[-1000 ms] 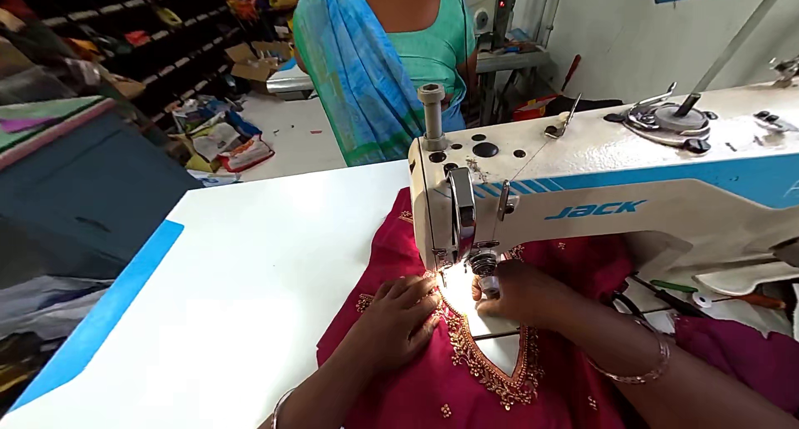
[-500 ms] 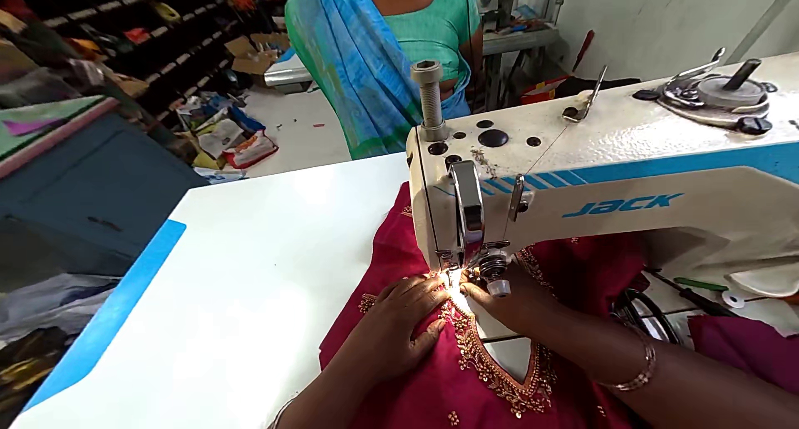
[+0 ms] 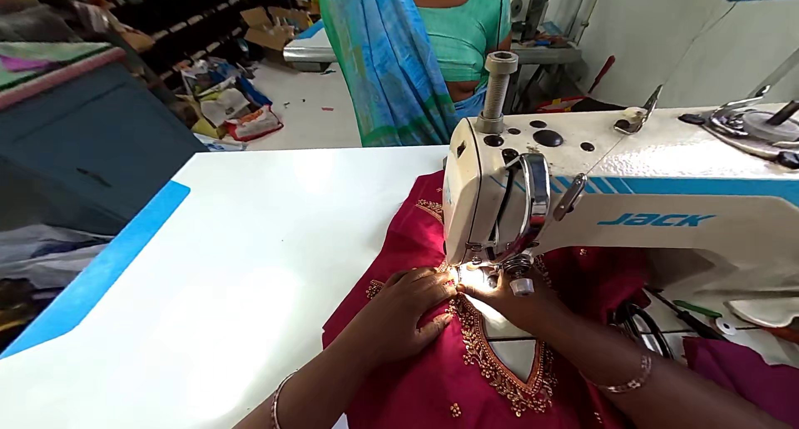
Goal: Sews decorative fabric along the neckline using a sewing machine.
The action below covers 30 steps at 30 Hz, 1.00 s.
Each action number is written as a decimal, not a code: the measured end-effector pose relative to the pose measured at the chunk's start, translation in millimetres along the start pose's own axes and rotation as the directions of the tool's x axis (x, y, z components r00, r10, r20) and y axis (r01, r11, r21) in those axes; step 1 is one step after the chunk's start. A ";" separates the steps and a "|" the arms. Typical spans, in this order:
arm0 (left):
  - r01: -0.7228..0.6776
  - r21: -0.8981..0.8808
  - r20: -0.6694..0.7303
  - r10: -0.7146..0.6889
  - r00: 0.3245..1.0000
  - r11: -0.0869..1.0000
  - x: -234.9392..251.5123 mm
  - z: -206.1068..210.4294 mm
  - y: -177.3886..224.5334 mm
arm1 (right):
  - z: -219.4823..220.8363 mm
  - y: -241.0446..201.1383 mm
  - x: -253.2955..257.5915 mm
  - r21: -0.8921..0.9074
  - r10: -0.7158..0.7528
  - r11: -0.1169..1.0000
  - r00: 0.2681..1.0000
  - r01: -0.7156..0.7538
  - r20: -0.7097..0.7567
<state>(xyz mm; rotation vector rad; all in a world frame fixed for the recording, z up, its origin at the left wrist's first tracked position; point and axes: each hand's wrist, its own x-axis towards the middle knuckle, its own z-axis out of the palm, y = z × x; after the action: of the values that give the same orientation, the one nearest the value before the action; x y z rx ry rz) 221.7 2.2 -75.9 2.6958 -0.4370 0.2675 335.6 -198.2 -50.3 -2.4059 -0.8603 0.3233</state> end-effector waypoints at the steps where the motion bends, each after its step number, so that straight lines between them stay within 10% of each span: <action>1: 0.000 -0.004 0.003 0.000 1.000 1.000 0.0 0.1 -0.7 | 5.4 -0.5 -0.4 0.019 -0.016 1.000 0.999 0.017 -0.043; 23: 0.005 0.098 0.033 -0.008 0.999 0.995 7.2 4.7 9.2 | -7.9 -11.7 -15.8 -0.098 -0.009 0.995 0.992 0.022 0.129; 30: 0.002 0.063 0.028 -0.004 1.000 0.998 4.5 2.5 7.9 | -1.8 5.4 -2.8 -0.188 -0.021 0.982 0.998 0.011 -0.053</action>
<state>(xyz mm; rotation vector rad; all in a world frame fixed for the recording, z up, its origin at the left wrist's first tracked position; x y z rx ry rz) 223.5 -6.9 -74.3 2.7649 -0.4402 0.2469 336.9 -204.1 -51.8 -2.5665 -0.9216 0.1751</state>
